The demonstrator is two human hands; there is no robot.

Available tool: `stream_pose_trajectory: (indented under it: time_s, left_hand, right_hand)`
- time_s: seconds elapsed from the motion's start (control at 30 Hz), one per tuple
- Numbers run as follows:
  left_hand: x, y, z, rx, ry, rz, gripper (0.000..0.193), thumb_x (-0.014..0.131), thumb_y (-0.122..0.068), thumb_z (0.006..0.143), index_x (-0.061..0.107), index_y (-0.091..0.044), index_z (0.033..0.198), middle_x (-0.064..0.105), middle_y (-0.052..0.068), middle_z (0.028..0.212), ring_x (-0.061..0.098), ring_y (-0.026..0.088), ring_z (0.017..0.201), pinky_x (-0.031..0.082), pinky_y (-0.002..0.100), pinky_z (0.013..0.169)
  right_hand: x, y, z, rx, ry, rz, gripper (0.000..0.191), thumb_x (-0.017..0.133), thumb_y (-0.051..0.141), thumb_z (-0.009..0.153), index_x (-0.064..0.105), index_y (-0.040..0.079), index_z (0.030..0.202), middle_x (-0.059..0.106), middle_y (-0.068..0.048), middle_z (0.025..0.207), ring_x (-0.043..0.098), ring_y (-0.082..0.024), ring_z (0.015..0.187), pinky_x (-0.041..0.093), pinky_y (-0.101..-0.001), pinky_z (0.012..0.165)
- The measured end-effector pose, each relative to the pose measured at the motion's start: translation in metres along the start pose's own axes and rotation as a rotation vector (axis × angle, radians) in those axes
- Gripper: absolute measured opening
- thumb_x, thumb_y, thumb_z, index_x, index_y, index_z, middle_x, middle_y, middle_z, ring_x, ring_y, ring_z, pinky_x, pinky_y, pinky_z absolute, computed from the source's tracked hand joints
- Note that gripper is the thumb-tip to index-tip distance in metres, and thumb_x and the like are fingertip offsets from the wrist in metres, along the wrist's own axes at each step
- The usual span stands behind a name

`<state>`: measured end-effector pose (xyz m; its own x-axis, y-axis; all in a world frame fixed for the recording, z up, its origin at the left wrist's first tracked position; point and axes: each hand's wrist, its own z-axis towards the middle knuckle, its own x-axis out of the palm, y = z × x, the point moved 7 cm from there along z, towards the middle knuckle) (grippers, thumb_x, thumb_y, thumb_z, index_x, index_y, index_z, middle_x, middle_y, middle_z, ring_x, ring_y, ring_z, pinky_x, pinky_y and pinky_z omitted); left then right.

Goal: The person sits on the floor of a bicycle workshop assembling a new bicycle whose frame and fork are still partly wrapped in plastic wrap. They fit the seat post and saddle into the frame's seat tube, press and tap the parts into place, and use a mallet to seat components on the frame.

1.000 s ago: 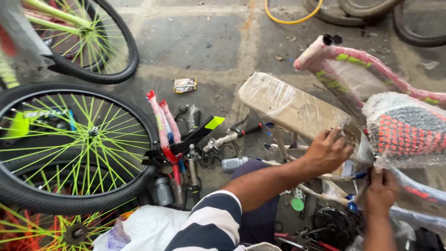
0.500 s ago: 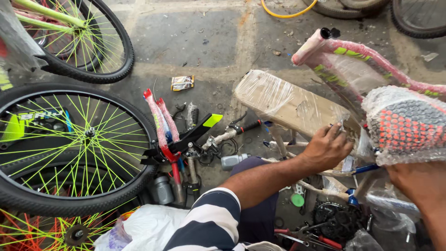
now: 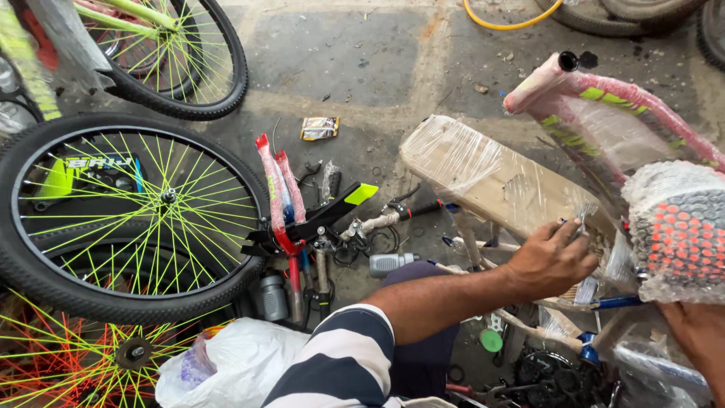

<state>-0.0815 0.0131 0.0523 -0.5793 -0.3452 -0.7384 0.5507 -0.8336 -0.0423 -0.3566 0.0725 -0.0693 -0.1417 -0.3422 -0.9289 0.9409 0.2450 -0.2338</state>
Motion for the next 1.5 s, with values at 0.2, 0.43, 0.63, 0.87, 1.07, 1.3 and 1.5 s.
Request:
stream_pose_trajectory:
  time_s: [0.2, 0.43, 0.63, 0.87, 1.07, 1.3, 1.5]
  left_hand:
    - [0.026, -0.002, -0.012, 0.009, 0.021, -0.053, 0.023, 0.065, -0.022, 0.081, 0.07, -0.012, 0.101, 0.069, 0.015, 0.116, 0.062, 0.039, 0.126, 0.052, 0.055, 0.102]
    - [0.043, -0.006, -0.019, 0.029, 0.046, -0.11, 0.018, 0.067, -0.019, 0.085, 0.066, -0.008, 0.099, 0.067, 0.016, 0.115, 0.06, 0.038, 0.124, 0.051, 0.055, 0.098]
    - [0.031, -0.011, -0.018, 0.062, 0.051, -0.034, 0.029, 0.065, -0.015, 0.084, 0.068, -0.007, 0.111, 0.067, 0.013, 0.124, 0.059, 0.037, 0.127, 0.048, 0.052, 0.101]
    - [0.027, -0.001, -0.013, 0.029, -0.073, -0.166, 0.022, 0.066, -0.021, 0.08, 0.07, -0.008, 0.097, 0.068, 0.017, 0.105, 0.063, 0.039, 0.109, 0.052, 0.056, 0.096]
    - [0.008, -0.003, -0.001, -0.01, -0.046, 0.001, 0.013, 0.063, -0.02, 0.085, 0.069, -0.011, 0.091, 0.07, 0.015, 0.103, 0.066, 0.039, 0.121, 0.053, 0.052, 0.097]
    - [0.0, -0.003, 0.006, -0.005, -0.06, -0.015, 0.011, 0.062, -0.019, 0.086, 0.069, -0.012, 0.089, 0.071, 0.013, 0.1, 0.067, 0.037, 0.119, 0.053, 0.048, 0.092]
    - [-0.002, -0.002, 0.005, 0.006, -0.058, -0.005, 0.013, 0.061, -0.022, 0.084, 0.068, -0.011, 0.086, 0.071, 0.015, 0.098, 0.068, 0.038, 0.117, 0.054, 0.051, 0.096]
  right_hand:
    - [0.007, 0.024, -0.027, 0.813, -0.292, 0.414, 0.014, 0.059, 0.019, 0.105, 0.059, 0.005, 0.106, 0.057, -0.012, 0.096, 0.054, -0.026, 0.086, 0.042, -0.0417, 0.076]
    - [-0.064, 0.064, -0.023, 0.759, -0.215, 0.762, 0.032, 0.069, 0.028, 0.102, 0.064, 0.002, 0.085, 0.056, -0.014, 0.074, 0.051, -0.027, 0.065, 0.042, -0.0419, 0.065]
    - [-0.179, 0.049, 0.045, 0.269, -0.008, 0.049, 0.029, 0.067, 0.036, 0.094, 0.074, 0.011, 0.108, 0.074, -0.012, 0.111, 0.068, -0.035, 0.107, 0.049, -0.0539, 0.095]
    - [-0.108, 0.035, 0.026, 0.24, 0.057, -0.318, 0.032, 0.071, 0.047, 0.087, 0.082, 0.028, 0.111, 0.078, 0.001, 0.102, 0.072, -0.022, 0.087, 0.052, -0.0439, 0.073]
    - [-0.017, 0.046, -0.017, 0.78, -0.404, 0.483, 0.019, 0.078, 0.026, 0.106, 0.077, 0.007, 0.106, 0.072, -0.01, 0.091, 0.066, -0.03, 0.08, 0.051, -0.0368, 0.077]
    - [-0.05, 0.018, -0.021, 0.644, -0.134, 0.402, 0.03, 0.07, 0.037, 0.106, 0.08, 0.009, 0.104, 0.07, -0.012, 0.08, 0.066, -0.032, 0.075, 0.05, -0.0395, 0.069]
    - [-0.062, -0.001, 0.029, 0.123, 0.101, -0.175, 0.031, 0.064, 0.036, 0.093, 0.081, 0.016, 0.11, 0.074, -0.01, 0.085, 0.071, -0.03, 0.074, 0.055, -0.0419, 0.073]
